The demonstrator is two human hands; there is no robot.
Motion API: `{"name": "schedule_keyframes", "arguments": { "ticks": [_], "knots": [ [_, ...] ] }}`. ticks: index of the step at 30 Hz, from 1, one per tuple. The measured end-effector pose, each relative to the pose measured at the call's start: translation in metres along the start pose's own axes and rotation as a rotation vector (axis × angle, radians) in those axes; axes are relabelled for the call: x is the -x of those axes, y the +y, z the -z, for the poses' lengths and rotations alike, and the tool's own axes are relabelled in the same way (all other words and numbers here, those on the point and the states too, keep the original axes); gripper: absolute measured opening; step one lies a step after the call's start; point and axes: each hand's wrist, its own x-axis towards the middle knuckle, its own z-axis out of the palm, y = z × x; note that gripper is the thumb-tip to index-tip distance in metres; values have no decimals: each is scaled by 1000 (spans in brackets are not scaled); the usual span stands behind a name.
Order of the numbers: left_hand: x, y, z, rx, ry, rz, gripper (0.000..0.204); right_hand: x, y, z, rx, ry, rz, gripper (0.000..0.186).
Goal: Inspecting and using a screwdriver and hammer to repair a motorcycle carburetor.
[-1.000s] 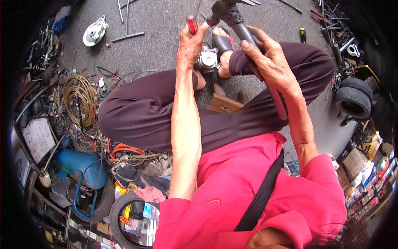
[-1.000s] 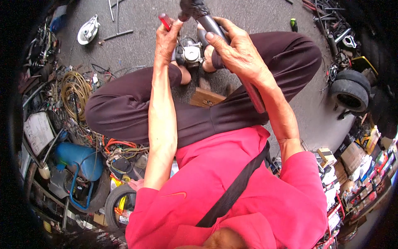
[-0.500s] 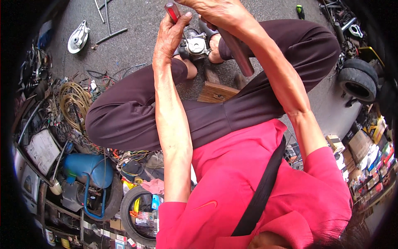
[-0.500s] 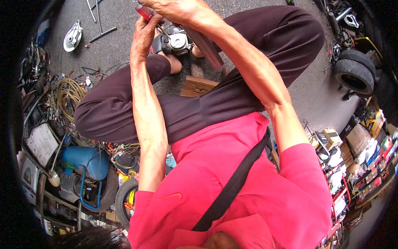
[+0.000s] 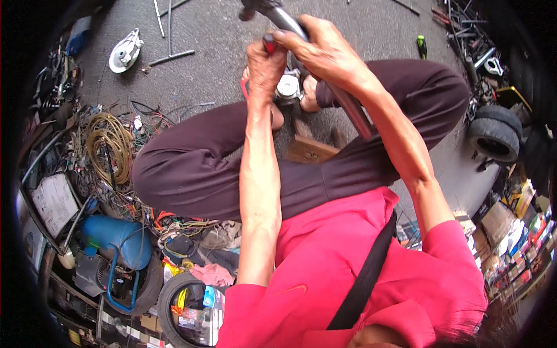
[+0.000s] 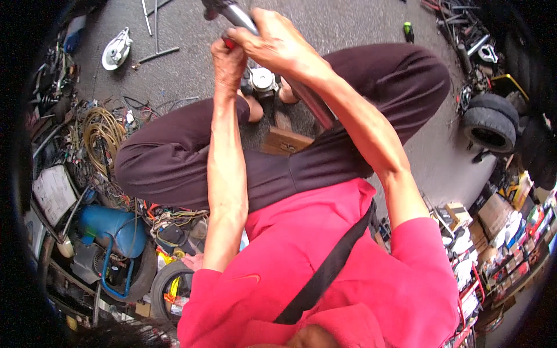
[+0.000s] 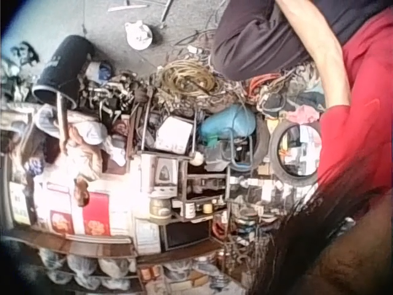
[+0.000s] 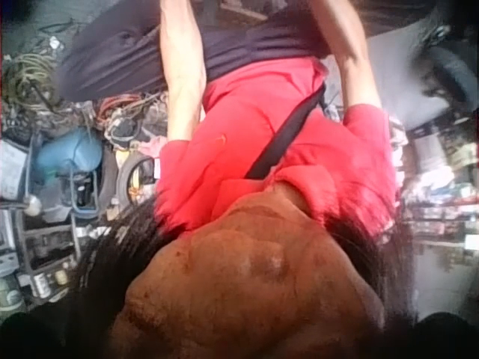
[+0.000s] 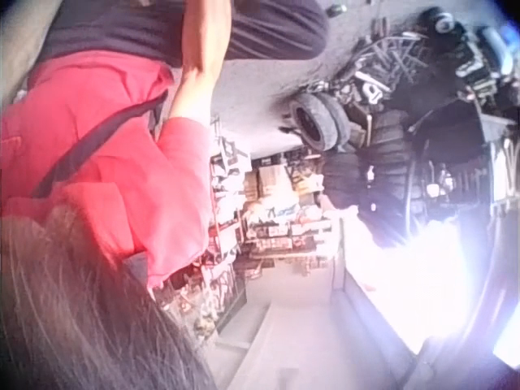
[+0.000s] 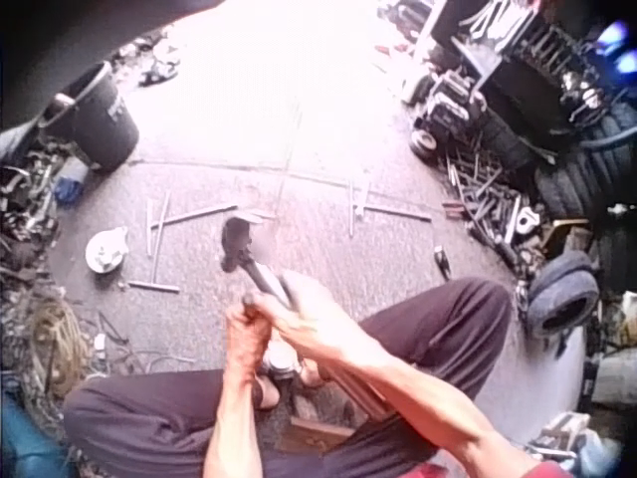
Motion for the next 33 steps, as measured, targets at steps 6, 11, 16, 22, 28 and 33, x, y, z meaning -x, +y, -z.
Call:
{"name": "schedule_keyframes", "arguments": {
  "ticks": [6,11,16,22,28,33],
  "knots": [
    [-1,7,-4,-185,74,-49,42,45,-32,59,81,33,86,37],
    [3,13,-8,-190,56,-160,32,64,-42,63,139,-95,74,32],
    [4,9,-10,-147,10,-252,24,66,-42,59,186,-152,72,29],
    [2,-2,-14,-288,111,-173,40,81,-78,88,104,146,211,33],
    [0,-5,-13,-205,-7,-232,24,67,-48,54,195,-93,94,21],
    [0,-7,-14,-292,47,-190,34,79,-40,64,133,-12,151,28]
  ]
}}
